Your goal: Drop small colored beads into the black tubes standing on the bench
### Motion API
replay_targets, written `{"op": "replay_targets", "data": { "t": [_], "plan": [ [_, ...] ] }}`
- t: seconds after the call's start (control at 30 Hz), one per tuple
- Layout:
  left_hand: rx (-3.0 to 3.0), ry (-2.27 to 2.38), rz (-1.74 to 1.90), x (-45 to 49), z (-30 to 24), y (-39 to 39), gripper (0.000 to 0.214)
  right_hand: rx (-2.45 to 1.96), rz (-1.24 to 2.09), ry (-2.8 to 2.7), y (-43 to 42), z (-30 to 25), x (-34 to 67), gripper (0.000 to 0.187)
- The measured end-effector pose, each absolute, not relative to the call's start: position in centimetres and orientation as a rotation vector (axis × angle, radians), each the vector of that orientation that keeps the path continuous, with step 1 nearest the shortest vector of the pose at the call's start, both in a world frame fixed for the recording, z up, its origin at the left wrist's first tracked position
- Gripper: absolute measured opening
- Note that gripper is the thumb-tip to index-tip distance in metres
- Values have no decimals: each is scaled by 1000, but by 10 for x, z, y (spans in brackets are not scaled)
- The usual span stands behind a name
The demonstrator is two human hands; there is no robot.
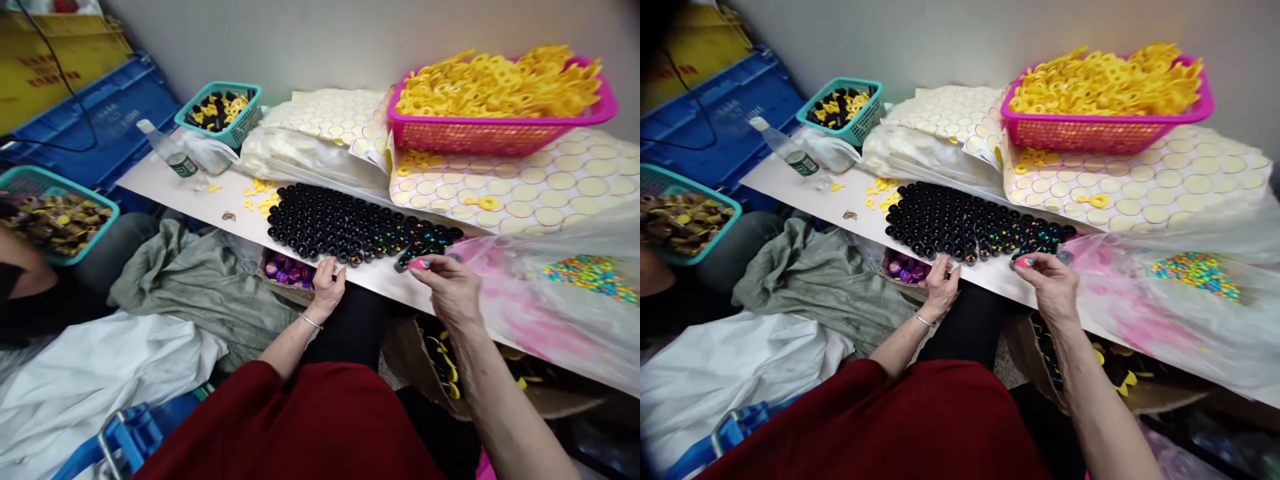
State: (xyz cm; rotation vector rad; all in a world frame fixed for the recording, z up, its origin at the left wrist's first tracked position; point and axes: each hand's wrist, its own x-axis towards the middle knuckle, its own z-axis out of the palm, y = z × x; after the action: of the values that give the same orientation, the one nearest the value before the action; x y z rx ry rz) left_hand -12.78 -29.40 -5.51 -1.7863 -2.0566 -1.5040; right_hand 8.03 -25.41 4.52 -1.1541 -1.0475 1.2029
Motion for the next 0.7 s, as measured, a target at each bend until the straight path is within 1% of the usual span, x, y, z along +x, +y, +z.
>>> {"op": "replay_targets", "data": {
  "t": [0.13,0.27,0.33,0.4,0.5,0.57,0.7],
  "plan": [
    [-1799,-2112,-1534,-121,-54,-285,32,-1173,1254,-1165,-247,39,46,25],
    [-1799,-2179,-1505,-115,-54,-279,35,-1234,1196,-1397,-229,29,32,21],
    [-1802,-2197,-1465,-114,-55,-278,34,-1281,1060,-1615,-220,26,28,15],
    [-1817,-2193,-1411,-115,-58,-277,33,-1351,834,-1905,-212,29,24,11],
    [-1865,-2148,-1357,-117,-64,-277,33,-1431,470,-2317,-205,40,16,18],
    [-1873,-2104,-1374,-118,-67,-278,34,-1439,291,-2513,-203,49,9,22],
    [-1840,-1967,-1524,-120,-68,-282,38,-1445,55,-2783,-203,62,-5,19]
  ]
}}
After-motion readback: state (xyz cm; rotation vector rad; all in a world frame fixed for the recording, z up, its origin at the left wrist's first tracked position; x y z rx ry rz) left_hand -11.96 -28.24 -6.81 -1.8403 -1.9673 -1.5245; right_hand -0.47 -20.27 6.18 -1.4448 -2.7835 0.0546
